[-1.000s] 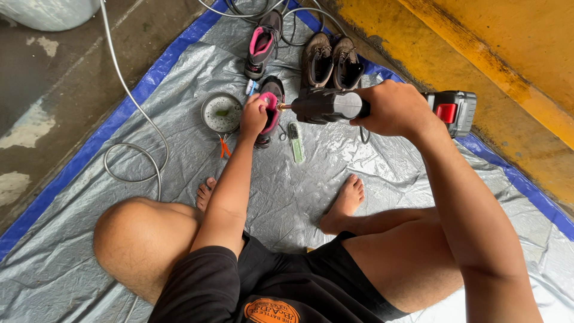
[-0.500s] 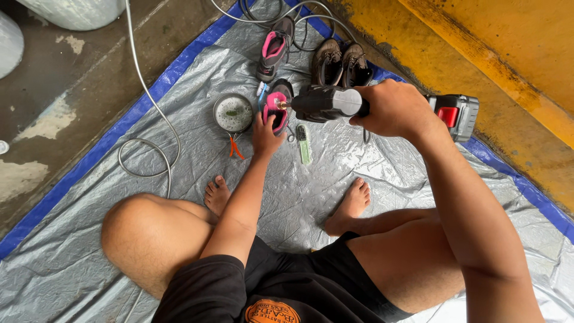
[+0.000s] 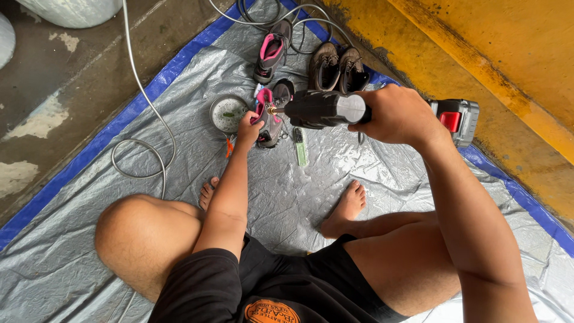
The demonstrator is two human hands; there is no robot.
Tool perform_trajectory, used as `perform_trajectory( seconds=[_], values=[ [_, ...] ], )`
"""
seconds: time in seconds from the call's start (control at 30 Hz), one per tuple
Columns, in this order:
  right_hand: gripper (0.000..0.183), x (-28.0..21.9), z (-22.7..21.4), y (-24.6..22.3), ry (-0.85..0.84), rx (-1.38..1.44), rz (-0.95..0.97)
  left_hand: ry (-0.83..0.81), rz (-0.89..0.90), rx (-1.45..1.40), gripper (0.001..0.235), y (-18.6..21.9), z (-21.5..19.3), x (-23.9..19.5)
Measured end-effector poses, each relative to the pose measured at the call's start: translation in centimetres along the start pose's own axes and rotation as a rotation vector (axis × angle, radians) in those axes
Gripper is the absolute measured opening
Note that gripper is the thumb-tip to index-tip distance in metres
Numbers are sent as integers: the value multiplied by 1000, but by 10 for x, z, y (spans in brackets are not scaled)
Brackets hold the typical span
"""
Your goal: The person uses a power drill with a brush attachment to scrub the exterior of a black shoe. They then switch to a manual toothbrush to clean the shoe's sole and other areas.
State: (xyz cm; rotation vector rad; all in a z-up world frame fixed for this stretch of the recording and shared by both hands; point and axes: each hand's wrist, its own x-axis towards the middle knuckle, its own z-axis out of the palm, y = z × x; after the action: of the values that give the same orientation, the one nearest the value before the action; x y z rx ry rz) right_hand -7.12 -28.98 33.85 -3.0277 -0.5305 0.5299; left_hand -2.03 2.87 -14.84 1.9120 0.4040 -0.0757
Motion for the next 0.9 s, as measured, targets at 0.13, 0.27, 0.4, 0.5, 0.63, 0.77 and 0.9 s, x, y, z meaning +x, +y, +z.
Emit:
perform_trajectory(
  seconds=[0.13, 0.27, 0.4, 0.5, 0.63, 0.77, 0.9],
  values=[
    [47, 4, 5, -9, 5, -61, -13, 58, 51, 3, 42, 19, 1, -13],
    [48, 11, 3, -9, -6, -37, 5, 9, -51, 92, 50, 2, 9, 3],
    [48, 13, -1, -9, -10, -37, 3, -20, -125, 162, 47, -7, 12, 15],
    [46, 14, -4, -18, -9, -79, 0, -2, -146, 114, 45, 13, 4, -2],
    [48, 10, -3, -17, -52, -99, -22, -22, -80, 17, 39, 1, 5, 0],
    [54, 3, -2, -20, -54, -113, -50, -69, -91, -47, 41, 1, 10, -11],
    [43, 6, -4, -24, -62, -135, -59, -91, -154, -61, 44, 7, 11, -10]
  ],
)
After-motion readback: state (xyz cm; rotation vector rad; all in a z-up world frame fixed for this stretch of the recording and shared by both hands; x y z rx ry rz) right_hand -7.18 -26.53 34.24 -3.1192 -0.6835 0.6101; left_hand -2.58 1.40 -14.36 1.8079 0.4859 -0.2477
